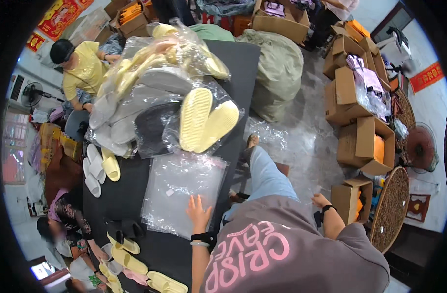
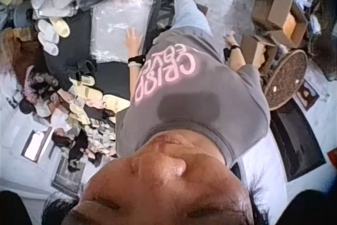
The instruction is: The person places pairs of slippers into clear plastic bags on a table. They handle yellow, pink, black, and white slippers, placing them into bags one pair at a time. Other people are working at the same table in the background.
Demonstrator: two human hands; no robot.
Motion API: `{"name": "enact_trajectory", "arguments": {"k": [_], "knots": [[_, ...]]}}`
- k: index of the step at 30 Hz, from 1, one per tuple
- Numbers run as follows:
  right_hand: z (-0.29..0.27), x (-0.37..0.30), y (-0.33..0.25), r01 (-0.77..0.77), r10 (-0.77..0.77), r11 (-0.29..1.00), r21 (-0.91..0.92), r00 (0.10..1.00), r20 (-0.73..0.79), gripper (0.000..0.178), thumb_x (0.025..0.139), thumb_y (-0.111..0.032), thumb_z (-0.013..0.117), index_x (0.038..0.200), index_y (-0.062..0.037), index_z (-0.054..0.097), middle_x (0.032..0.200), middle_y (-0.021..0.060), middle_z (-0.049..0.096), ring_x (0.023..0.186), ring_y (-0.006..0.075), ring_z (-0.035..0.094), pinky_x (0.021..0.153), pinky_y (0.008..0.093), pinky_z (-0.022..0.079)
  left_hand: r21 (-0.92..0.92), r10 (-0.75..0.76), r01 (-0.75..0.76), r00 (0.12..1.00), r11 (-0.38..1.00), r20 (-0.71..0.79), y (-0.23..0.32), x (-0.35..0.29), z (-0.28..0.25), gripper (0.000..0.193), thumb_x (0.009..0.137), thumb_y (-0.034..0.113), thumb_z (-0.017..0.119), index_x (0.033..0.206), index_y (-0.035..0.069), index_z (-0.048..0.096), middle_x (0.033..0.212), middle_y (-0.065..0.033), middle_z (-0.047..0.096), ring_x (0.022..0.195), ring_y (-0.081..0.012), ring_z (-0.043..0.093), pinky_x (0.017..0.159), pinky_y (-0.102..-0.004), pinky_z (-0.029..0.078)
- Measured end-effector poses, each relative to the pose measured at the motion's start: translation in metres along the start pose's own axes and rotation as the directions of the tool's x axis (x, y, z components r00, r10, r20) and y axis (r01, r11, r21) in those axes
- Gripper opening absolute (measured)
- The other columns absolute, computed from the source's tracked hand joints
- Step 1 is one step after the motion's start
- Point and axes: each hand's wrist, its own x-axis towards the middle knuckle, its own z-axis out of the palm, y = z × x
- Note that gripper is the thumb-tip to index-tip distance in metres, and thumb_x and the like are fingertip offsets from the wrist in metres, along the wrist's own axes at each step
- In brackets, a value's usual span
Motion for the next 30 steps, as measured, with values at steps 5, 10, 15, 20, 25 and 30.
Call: {"name": "enact_trajectory", "arguments": {"k": [5, 10, 15, 20, 25, 30], "knots": [[-0.014, 0.019, -0.045, 0.117, -0.114, 0.991, 0.071, 0.993, -0.042, 0.049, 0.083, -0.018, 0.061, 0.128, -0.0032, 0.049, 0.08, 0.0078, 0.064, 0.065, 0.0132, 0.059, 0.047, 0.0261, 0.039, -0.094, -0.04, 0.04, 0.999, 0.995, 0.001, 0.008, 0.022, -0.004, 0.076, 0.067, 0.03, 0.076, 0.131, 0.008, 0.043, 0.138, -0.0211, 0.037, 0.127, -0.0369, 0.035, 0.1, -0.0517, 0.03], [-0.044, 0.09, -0.125, 0.227, -0.228, 0.974, 0.026, 0.973, 0.04, 0.042, 0.083, -0.016, 0.061, 0.123, -0.0024, 0.053, 0.083, 0.0088, 0.064, 0.075, 0.014, 0.06, 0.058, 0.0283, 0.044, -0.015, -0.282, 0.285, 0.953, 0.958, 0.112, 0.01, 0.044, -0.028, 0.062, 0.066, 0.027, 0.076, 0.119, 0.005, 0.052, 0.124, -0.0205, 0.05, 0.118, -0.0353, 0.044, 0.097, -0.0472, 0.035], [-0.109, 0.186, -0.258, 0.645, -0.643, 0.726, -0.239, 0.76, 0.098, 0.041, 0.082, -0.015, 0.066, 0.119, -0.0032, 0.054, 0.095, 0.0097, 0.064, 0.081, 0.0176, 0.061, 0.075, 0.0318, 0.049, -0.457, -0.569, 0.414, 0.773, 0.787, -0.28, 0.046, 0.073, -0.058, 0.058, 0.071, 0.022, 0.077, 0.119, 0.0, 0.052, 0.115, -0.018, 0.056, 0.112, -0.0314, 0.051, 0.092, -0.0405, 0.042], [-0.163, 0.159, -0.459, 0.843, -0.842, 0.531, -0.088, 0.537, 0.062, 0.037, 0.085, -0.016, 0.063, 0.12, -0.0068, 0.054, 0.104, 0.0112, 0.062, 0.099, 0.0196, 0.059, 0.086, 0.0305, 0.046, -0.583, -0.52, 0.242, 0.769, 0.776, -0.372, 0.145, 0.192, -0.131, 0.073, 0.072, 0.017, 0.077, 0.131, -0.003, 0.038, 0.129, -0.0185, 0.044, 0.113, -0.0281, 0.05, 0.092, -0.0354, 0.042], [-0.114, 0.078, -0.577, 0.899, -0.761, 0.437, 0.037, 0.347, 0.548, 0.057, 0.081, -0.023, 0.07, 0.129, -0.0063, 0.044, 0.116, 0.0126, 0.057, 0.105, 0.0224, 0.056, 0.089, 0.0345, 0.046, -0.462, -0.254, 0.02, 0.856, 0.887, -0.45, 0.193, 0.294, -0.142, 0.085, 0.066, 0.017, 0.078, 0.135, -0.003, 0.033, 0.132, -0.0232, 0.04, 0.118, -0.0342, 0.044, 0.096, -0.0366, 0.04], [-0.002, 0.003, -0.596, 0.904, -0.483, 0.427, -0.003, 0.231, 0.844, 0.09, 0.071, -0.035, 0.079, 0.139, -0.0028, 0.03, 0.128, 0.0186, 0.048, 0.107, 0.0243, 0.055, 0.087, 0.0359, 0.047, -0.438, -0.452, 0.285, 0.824, 0.853, -0.343, 0.184, 0.332, -0.127, 0.081, 0.061, 0.021, 0.074, 0.129, -0.004, 0.038, 0.124, -0.025, 0.045, 0.116, -0.0366, 0.046, 0.099, -0.0382, 0.038]]}}
